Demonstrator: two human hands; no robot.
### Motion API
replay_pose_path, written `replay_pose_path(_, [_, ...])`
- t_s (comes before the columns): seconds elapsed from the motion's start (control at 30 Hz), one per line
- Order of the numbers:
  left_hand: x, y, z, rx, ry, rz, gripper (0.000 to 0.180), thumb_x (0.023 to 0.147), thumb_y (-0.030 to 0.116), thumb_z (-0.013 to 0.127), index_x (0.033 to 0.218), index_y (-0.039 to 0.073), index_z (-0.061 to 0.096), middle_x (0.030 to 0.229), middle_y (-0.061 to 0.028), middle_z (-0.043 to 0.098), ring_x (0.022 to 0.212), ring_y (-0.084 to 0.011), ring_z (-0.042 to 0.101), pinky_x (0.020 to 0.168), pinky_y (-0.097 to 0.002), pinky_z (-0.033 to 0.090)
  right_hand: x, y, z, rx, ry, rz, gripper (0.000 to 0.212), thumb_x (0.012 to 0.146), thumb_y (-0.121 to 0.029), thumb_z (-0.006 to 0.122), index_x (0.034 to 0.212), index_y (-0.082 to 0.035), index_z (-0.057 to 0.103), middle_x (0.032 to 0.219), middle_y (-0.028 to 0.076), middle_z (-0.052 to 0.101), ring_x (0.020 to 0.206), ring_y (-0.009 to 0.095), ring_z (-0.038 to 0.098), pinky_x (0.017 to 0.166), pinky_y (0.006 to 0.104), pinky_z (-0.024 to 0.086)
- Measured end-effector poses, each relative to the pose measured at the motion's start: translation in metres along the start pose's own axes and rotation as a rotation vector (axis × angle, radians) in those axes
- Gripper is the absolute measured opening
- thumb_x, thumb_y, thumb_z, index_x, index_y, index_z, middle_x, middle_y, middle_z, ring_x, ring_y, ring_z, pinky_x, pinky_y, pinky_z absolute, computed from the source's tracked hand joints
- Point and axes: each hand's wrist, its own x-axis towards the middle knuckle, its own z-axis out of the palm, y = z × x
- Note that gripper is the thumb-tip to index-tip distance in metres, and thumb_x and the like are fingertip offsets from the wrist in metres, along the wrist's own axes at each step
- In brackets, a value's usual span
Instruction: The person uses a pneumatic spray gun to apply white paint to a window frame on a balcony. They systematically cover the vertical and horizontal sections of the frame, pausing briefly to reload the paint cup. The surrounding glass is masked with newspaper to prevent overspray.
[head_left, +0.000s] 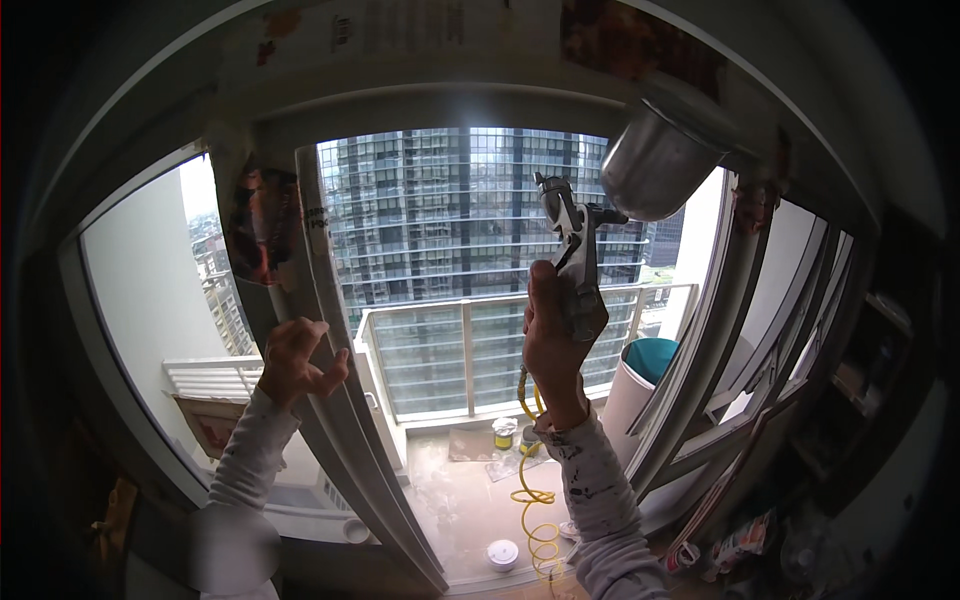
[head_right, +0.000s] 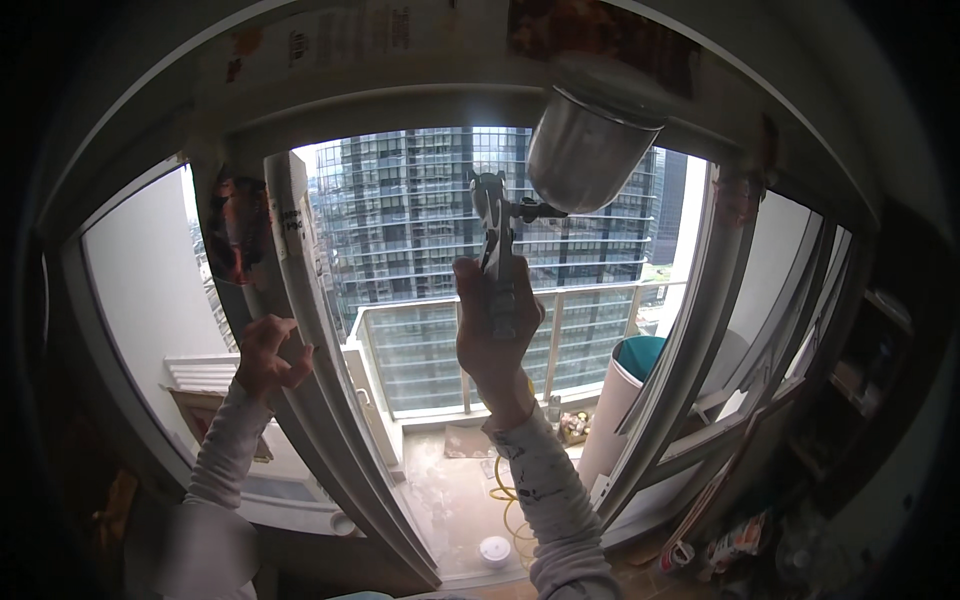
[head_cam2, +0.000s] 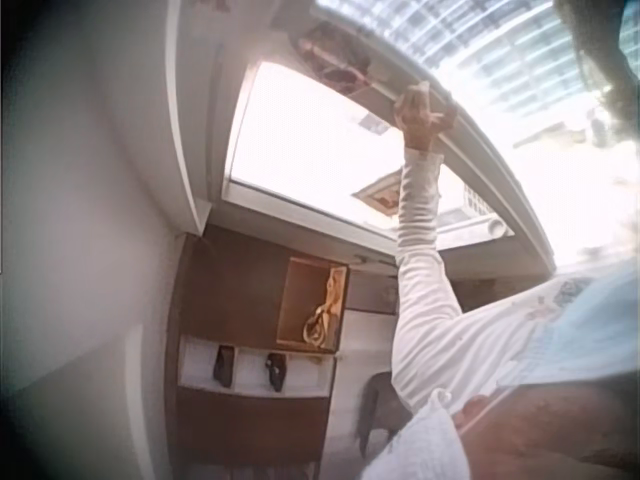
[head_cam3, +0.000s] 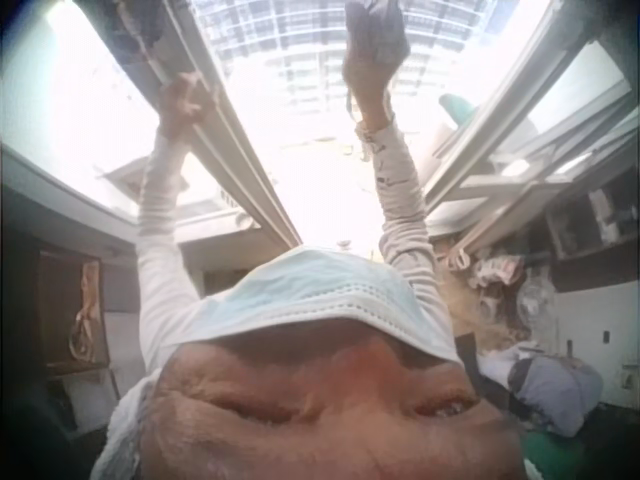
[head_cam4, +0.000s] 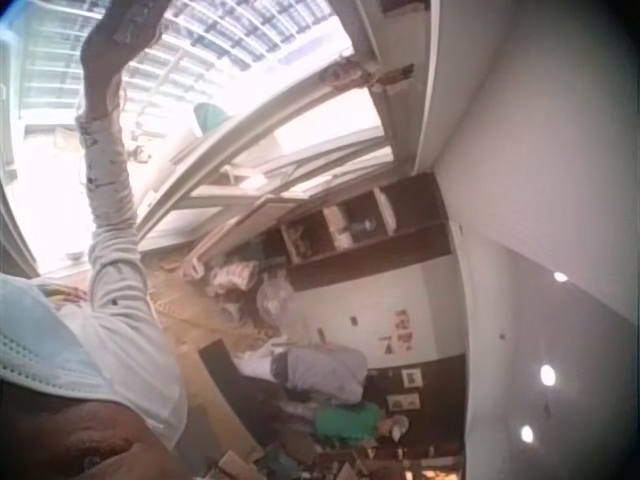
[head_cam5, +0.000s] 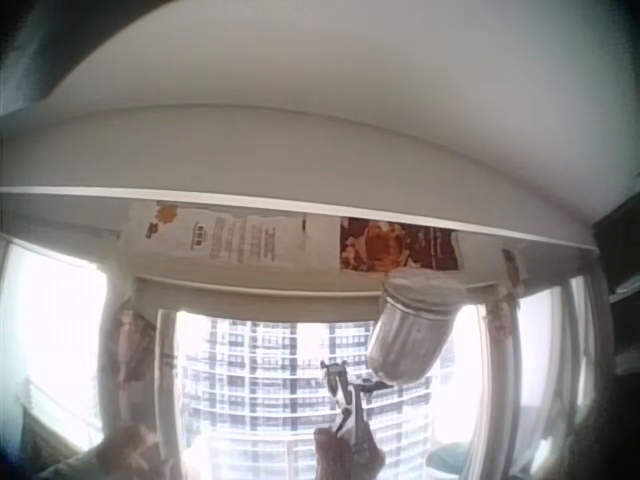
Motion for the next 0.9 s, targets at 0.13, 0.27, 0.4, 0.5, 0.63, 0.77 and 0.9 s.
replay_pose_path(0.13, [-0.002, -0.001, 0.002, 0.026, 0.008, -0.001, 0.038, 0.066, 0.020, 0.076, 0.097, 0.004, 0.061, 0.071, -0.0072, 0.054, 0.056, -0.0228, 0.054, 0.053, -0.0361, 0.046, 0.009, -0.004, -0.002, -0.005, -0.065, -0.138, 0.015, 0.090, -0.007, 0.072, 0.087, -0.004, 0.057, 0.065, 0.002, 0.057, 0.057, 0.007, 0.051, 0.051, 0.0253, 0.038])
replay_pose_path(0.27, [-0.003, 0.002, 0.001, 0.053, -0.025, -0.042, 0.036, 0.067, 0.020, 0.076, 0.093, 0.001, 0.061, 0.071, -0.0104, 0.056, 0.059, -0.0286, 0.059, 0.056, -0.0378, 0.050, 0.026, 0.016, -0.032, -0.145, 0.038, -0.049, 0.017, 0.092, -0.011, 0.071, 0.086, -0.005, 0.056, 0.065, 0.003, 0.056, 0.057, 0.009, 0.046, 0.052, 0.0263, 0.038])
replay_pose_path(0.4, [-0.003, 0.001, 0.001, 0.056, -0.008, -0.028, 0.035, 0.066, 0.017, 0.076, 0.094, 0.003, 0.060, 0.072, -0.0091, 0.056, 0.059, -0.0270, 0.058, 0.055, -0.0370, 0.049, 0.049, 0.024, -0.059, -0.116, 0.120, -0.053, 0.016, 0.095, -0.014, 0.069, 0.089, -0.004, 0.058, 0.067, -0.001, 0.053, 0.060, 0.006, 0.043, 0.053, 0.0250, 0.036])
replay_pose_path(0.5, [0.000, 0.006, 0.002, 0.129, -0.008, -0.023, 0.034, 0.067, 0.017, 0.076, 0.094, 0.004, 0.060, 0.072, -0.0081, 0.055, 0.058, -0.0257, 0.056, 0.053, -0.0364, 0.047, 0.056, 0.028, -0.071, -0.064, 0.169, -0.045, 0.019, 0.096, -0.016, 0.067, 0.085, -0.005, 0.057, 0.065, -0.003, 0.050, 0.054, 0.005, 0.041, 0.047, 0.0235, 0.033])
replay_pose_path(0.63, [-0.002, 0.006, 0.004, 0.113, -0.017, -0.068, 0.034, 0.067, 0.018, 0.076, 0.095, 0.005, 0.060, 0.071, -0.0069, 0.054, 0.058, -0.0241, 0.055, 0.055, -0.0368, 0.046, 0.044, 0.025, -0.072, -0.075, 0.117, -0.026, 0.018, 0.095, -0.016, 0.068, 0.085, -0.006, 0.057, 0.062, -0.001, 0.050, 0.051, 0.005, 0.043, 0.046, 0.0244, 0.033])
replay_pose_path(0.77, [-0.002, 0.006, 0.003, 0.140, -0.044, -0.074, 0.033, 0.068, 0.018, 0.075, 0.095, 0.006, 0.060, 0.071, -0.0063, 0.053, 0.059, -0.0233, 0.055, 0.057, -0.0369, 0.046, 0.035, 0.022, -0.075, -0.083, 0.015, -0.053, 0.018, 0.092, -0.014, 0.072, 0.088, -0.004, 0.058, 0.063, 0.003, 0.055, 0.052, 0.010, 0.046, 0.050, 0.0274, 0.037])
replay_pose_path(0.9, [-0.003, 0.005, 0.009, 0.159, -0.031, -0.083, 0.033, 0.068, 0.017, 0.075, 0.094, 0.006, 0.060, 0.071, -0.0063, 0.052, 0.059, -0.0234, 0.054, 0.055, -0.0368, 0.045, 0.049, 0.014, -0.097, -0.130, -0.003, -0.078, 0.018, 0.092, -0.014, 0.071, 0.086, -0.004, 0.057, 0.064, 0.003, 0.057, 0.053, 0.011, 0.048, 0.052, 0.0266, 0.040])
